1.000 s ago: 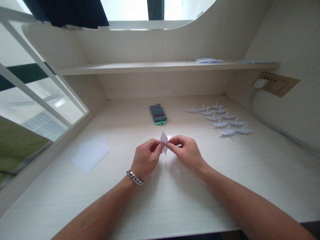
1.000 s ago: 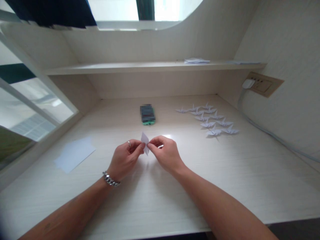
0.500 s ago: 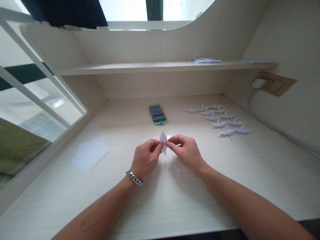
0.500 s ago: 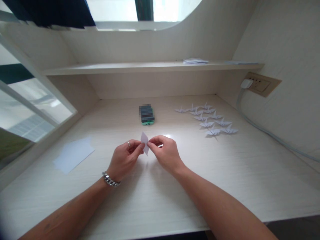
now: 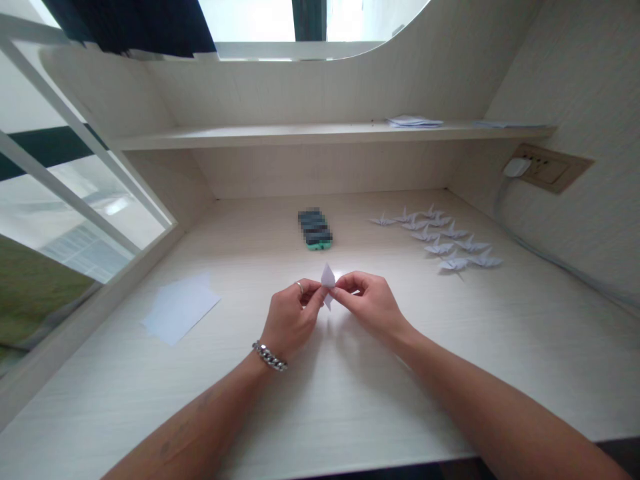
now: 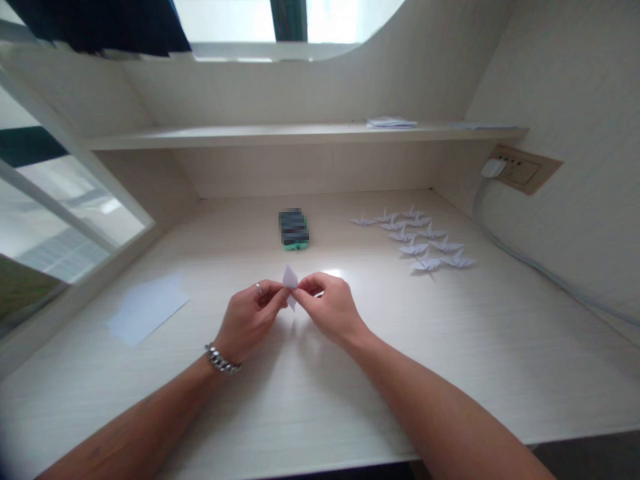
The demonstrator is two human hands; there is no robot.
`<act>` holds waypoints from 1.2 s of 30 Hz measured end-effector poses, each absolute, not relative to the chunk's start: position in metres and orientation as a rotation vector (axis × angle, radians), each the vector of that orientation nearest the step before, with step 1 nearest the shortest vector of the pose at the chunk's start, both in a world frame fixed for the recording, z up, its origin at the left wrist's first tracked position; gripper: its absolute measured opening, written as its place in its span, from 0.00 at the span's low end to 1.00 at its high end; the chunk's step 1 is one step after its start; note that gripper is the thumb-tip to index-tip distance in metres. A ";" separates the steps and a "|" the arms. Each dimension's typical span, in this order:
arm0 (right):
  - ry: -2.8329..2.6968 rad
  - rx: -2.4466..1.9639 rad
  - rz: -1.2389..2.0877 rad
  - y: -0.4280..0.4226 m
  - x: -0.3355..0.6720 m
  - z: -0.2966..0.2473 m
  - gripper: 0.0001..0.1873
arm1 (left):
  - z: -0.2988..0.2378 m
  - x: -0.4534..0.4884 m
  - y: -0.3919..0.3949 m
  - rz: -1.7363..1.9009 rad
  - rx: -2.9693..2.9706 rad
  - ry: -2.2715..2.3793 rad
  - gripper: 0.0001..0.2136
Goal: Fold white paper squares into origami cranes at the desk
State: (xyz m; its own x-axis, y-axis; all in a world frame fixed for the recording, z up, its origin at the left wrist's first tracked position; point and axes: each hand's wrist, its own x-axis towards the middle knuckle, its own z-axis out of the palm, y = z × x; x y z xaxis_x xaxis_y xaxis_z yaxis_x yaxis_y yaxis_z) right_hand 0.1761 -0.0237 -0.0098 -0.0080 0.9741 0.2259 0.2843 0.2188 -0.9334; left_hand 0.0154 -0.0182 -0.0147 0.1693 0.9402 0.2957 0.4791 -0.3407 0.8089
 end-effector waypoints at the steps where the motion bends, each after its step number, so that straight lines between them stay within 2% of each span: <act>1: -1.511 -1.248 0.876 -0.024 0.176 -0.010 0.06 | -0.015 0.015 -0.018 1.093 1.919 1.338 0.11; 6: -1.528 -1.228 0.877 -0.024 0.176 -0.011 0.06 | -0.013 0.015 -0.019 1.085 1.994 1.324 0.09; 15: -1.502 -1.214 0.839 -0.026 0.175 -0.013 0.05 | -0.012 0.014 -0.018 1.326 1.829 1.337 0.06; 25: -1.516 -1.232 0.827 -0.027 0.174 -0.012 0.05 | -0.011 0.014 -0.017 1.210 1.843 1.362 0.07; 36: -1.544 -1.176 0.786 -0.031 0.171 -0.016 0.07 | -0.009 0.017 -0.022 1.185 2.247 1.397 0.04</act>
State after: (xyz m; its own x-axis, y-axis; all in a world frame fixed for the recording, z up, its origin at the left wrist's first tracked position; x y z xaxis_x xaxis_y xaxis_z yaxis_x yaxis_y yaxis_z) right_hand 0.1709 -0.0311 -0.0160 -0.0268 0.9461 0.3228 0.2957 0.3160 -0.9015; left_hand 0.0174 -0.0221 -0.0088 0.2130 0.8342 0.5086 0.6375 -0.5132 0.5747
